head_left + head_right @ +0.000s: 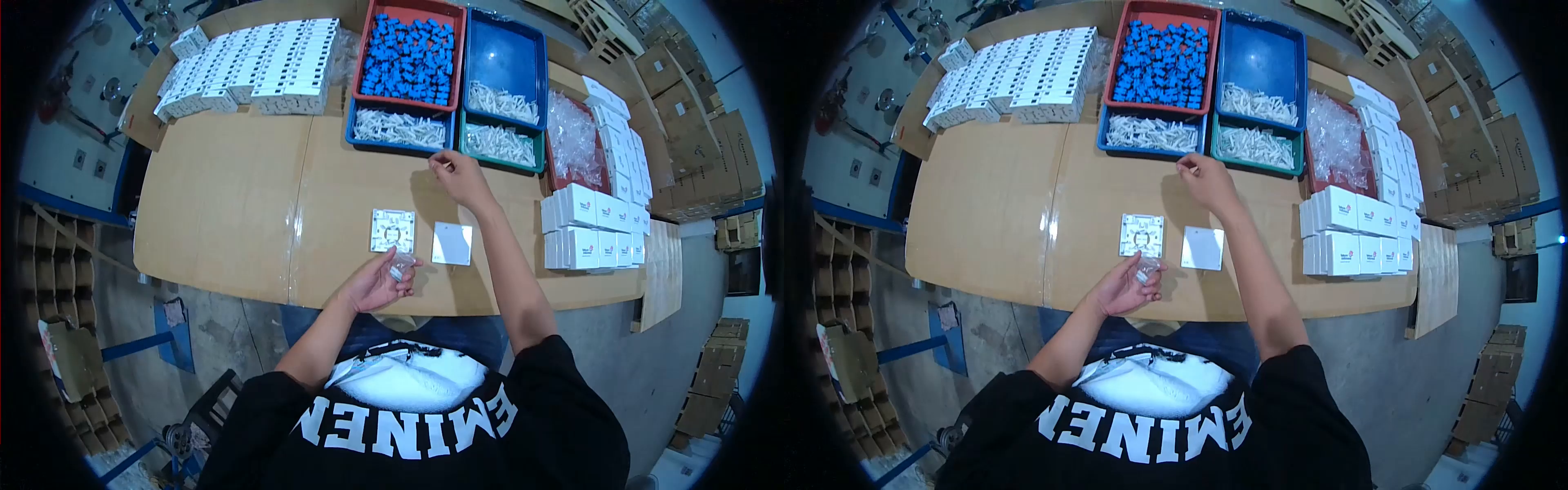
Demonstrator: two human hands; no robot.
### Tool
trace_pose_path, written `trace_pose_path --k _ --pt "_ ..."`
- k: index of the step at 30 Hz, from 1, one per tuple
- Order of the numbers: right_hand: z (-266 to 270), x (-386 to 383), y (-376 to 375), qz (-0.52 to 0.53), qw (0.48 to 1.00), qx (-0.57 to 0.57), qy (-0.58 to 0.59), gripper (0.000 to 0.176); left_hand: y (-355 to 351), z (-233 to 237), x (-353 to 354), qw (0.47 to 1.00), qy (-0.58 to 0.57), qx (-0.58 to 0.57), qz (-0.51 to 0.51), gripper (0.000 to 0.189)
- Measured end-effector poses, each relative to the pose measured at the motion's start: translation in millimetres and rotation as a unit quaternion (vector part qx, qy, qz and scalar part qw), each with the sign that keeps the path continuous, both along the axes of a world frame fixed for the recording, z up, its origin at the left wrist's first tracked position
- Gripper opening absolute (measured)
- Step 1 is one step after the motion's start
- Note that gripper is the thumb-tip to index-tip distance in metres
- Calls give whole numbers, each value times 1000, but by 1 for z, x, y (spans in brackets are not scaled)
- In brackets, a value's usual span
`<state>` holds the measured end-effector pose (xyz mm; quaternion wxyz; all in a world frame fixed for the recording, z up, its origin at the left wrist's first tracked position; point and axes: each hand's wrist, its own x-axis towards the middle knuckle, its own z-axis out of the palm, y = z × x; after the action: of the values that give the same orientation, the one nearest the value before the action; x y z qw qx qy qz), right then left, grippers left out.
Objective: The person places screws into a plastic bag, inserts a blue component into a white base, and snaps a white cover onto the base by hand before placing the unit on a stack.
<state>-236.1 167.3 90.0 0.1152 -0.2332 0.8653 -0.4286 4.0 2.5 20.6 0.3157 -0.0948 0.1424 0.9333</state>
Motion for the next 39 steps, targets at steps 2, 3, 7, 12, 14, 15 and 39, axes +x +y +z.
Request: trace_pose_path --k 2,3,7,12,14,15,39 --pt "3 -28 -12 -66 989 75 111 16 0 -1 -1 1000 -18 -5 -7 60" --pt "-4 -41 -15 -67 988 73 117 16 0 0 -2 1000 -12 -7 -7 60" --pt "-20 -77 -28 -64 930 113 344 16 -2 2 -4 1000 -18 3 -12 62" --pt "-37 -89 -37 -63 902 159 397 12 -3 -4 -4 999 -26 20 -19 62" --pt "-40 -92 -37 -77 903 156 392 11 -3 -5 -3 999 -29 19 -23 61" --pt "-38 -92 -35 -78 903 156 392 11 -3 -6 -3 999 -26 23 -25 61" --pt "48 134 43 89 993 -23 -70 20 11 27 6 998 6 -35 55 52"
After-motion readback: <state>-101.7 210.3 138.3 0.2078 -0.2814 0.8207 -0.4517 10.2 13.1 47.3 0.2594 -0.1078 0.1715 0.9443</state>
